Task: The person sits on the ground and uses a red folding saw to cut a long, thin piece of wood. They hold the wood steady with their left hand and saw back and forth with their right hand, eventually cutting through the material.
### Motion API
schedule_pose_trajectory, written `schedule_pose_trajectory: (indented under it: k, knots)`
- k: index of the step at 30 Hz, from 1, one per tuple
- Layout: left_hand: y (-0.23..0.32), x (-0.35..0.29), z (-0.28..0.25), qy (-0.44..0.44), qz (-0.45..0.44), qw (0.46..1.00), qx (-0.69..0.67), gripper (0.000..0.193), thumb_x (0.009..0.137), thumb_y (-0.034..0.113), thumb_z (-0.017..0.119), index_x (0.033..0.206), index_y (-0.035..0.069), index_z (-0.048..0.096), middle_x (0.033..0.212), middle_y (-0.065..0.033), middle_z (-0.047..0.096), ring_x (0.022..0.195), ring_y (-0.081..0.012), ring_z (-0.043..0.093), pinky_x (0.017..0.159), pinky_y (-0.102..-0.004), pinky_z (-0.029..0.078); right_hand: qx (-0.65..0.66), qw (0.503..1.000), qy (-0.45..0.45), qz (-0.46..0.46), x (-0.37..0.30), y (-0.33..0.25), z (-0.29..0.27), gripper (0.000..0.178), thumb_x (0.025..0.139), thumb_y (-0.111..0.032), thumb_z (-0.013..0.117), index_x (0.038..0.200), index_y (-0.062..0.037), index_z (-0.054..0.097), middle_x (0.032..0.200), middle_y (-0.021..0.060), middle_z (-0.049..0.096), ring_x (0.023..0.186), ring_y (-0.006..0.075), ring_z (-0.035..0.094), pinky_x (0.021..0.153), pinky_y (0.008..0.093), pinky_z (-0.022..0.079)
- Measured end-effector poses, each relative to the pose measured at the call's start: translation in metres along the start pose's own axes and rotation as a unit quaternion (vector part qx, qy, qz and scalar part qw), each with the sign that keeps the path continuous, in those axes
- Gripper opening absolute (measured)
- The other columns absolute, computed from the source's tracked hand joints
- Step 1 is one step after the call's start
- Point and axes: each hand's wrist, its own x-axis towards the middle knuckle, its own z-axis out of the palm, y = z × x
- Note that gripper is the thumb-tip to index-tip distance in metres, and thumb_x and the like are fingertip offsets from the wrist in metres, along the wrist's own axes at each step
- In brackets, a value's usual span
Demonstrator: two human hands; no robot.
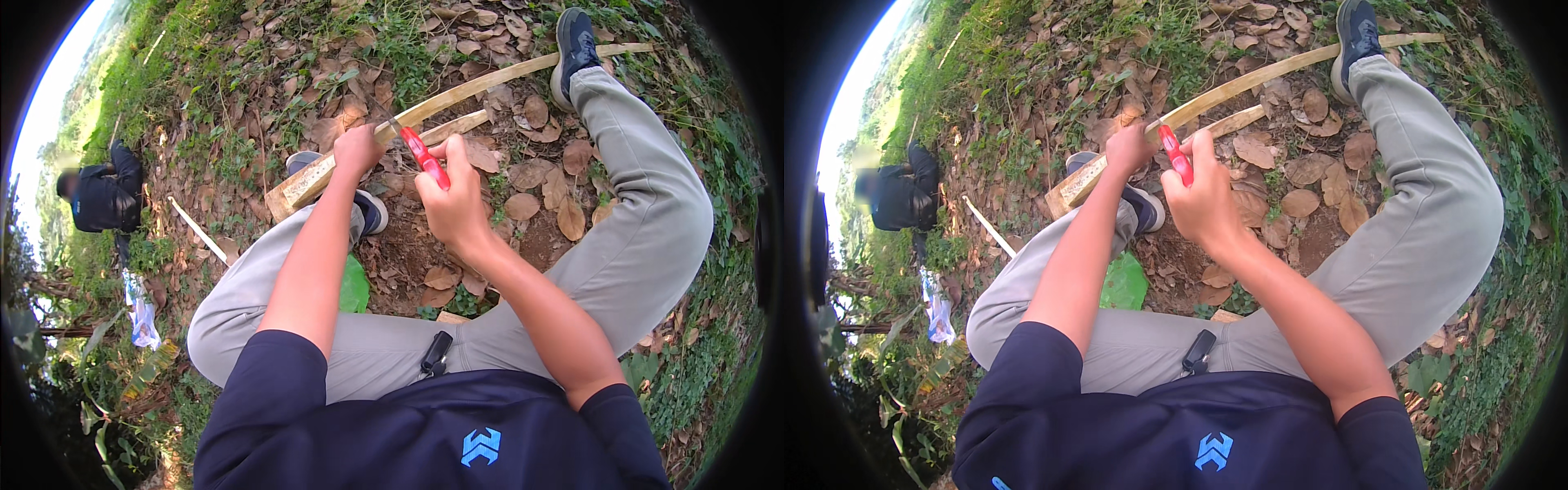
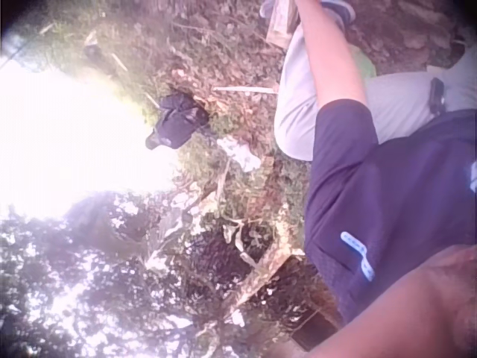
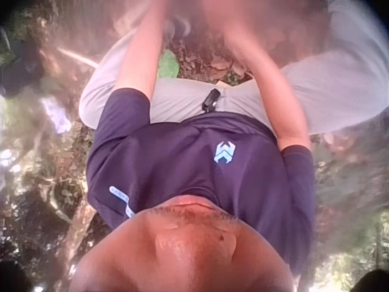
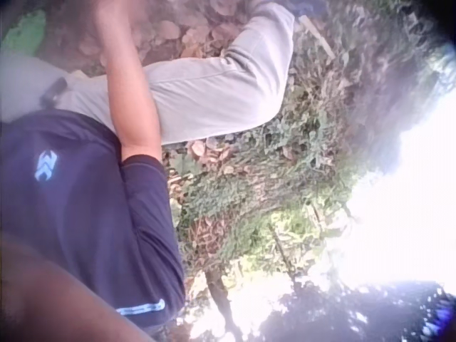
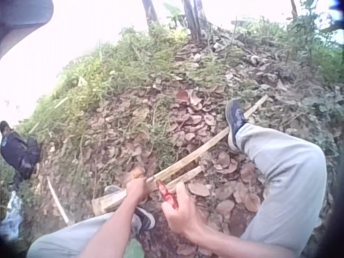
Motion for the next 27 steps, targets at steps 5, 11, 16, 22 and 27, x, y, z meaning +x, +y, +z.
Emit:
schedule_pose_trajectory:
  k: [5, 11, 16, 22, 27]
  knots:
    - [-0.005, 0.002, 0.009, 0.039, 0.021, 0.999, -0.009, 0.033, 0.080, 0.026, 0.068, 0.111, 0.016, 0.074, 0.099, -0.0138, 0.075, 0.092, -0.0323, 0.073, 0.079, -0.0445, 0.058, -0.016, 1.000, -0.007, -0.013, -0.046, -0.015, -0.016, 0.025, 0.082, -0.006, 0.056, 0.103, -0.0007, 0.043, 0.064, 0.0163, 0.052, 0.054, 0.0299, 0.054, 0.056, 0.0426, 0.044]
    - [-0.007, 0.013, 0.013, 0.010, -0.012, 1.000, -0.011, 0.043, 0.077, 0.032, 0.070, 0.117, 0.019, 0.073, 0.103, -0.0139, 0.075, 0.095, -0.0311, 0.073, 0.082, -0.0443, 0.057, -0.032, 0.999, -0.004, -0.031, -0.017, -0.001, -0.019, 0.025, 0.082, -0.006, 0.056, 0.103, -0.0014, 0.044, 0.063, 0.0141, 0.052, 0.054, 0.0267, 0.054, 0.055, 0.0400, 0.044]
    - [-0.002, 0.009, 0.009, 0.006, -0.035, 0.999, -0.020, 0.044, 0.077, 0.025, 0.068, 0.121, 0.023, 0.073, 0.103, -0.0128, 0.075, 0.095, -0.0300, 0.073, 0.082, -0.0429, 0.058, -0.033, 0.998, -0.027, -0.051, 0.006, 0.025, 0.008, 0.031, 0.084, -0.007, 0.057, 0.110, -0.0008, 0.042, 0.065, 0.0216, 0.054, 0.062, 0.0433, 0.060, 0.061, 0.0465, 0.047]
    - [-0.008, 0.007, 0.005, -0.001, -0.004, 1.000, -0.005, 0.044, 0.078, 0.028, 0.071, 0.122, 0.023, 0.072, 0.104, -0.0110, 0.075, 0.097, -0.0296, 0.073, 0.082, -0.0432, 0.058, -0.008, 0.999, -0.027, -0.035, -0.054, 0.021, -0.016, 0.033, 0.081, -0.006, 0.058, 0.110, -0.0010, 0.042, 0.068, 0.0202, 0.055, 0.060, 0.0403, 0.060, 0.059, 0.0450, 0.046]
    - [-0.006, 0.013, 0.015, 0.017, -0.014, 1.000, -0.014, 0.043, 0.078, 0.028, 0.071, 0.120, 0.023, 0.073, 0.104, -0.0104, 0.075, 0.097, -0.0295, 0.073, 0.082, -0.0429, 0.058, -0.009, 0.998, 0.008, -0.063, -0.008, 0.029, -0.021, 0.029, 0.081, -0.007, 0.058, 0.107, -0.0012, 0.045, 0.064, 0.0154, 0.052, 0.054, 0.0264, 0.055, 0.055, 0.0391, 0.044]
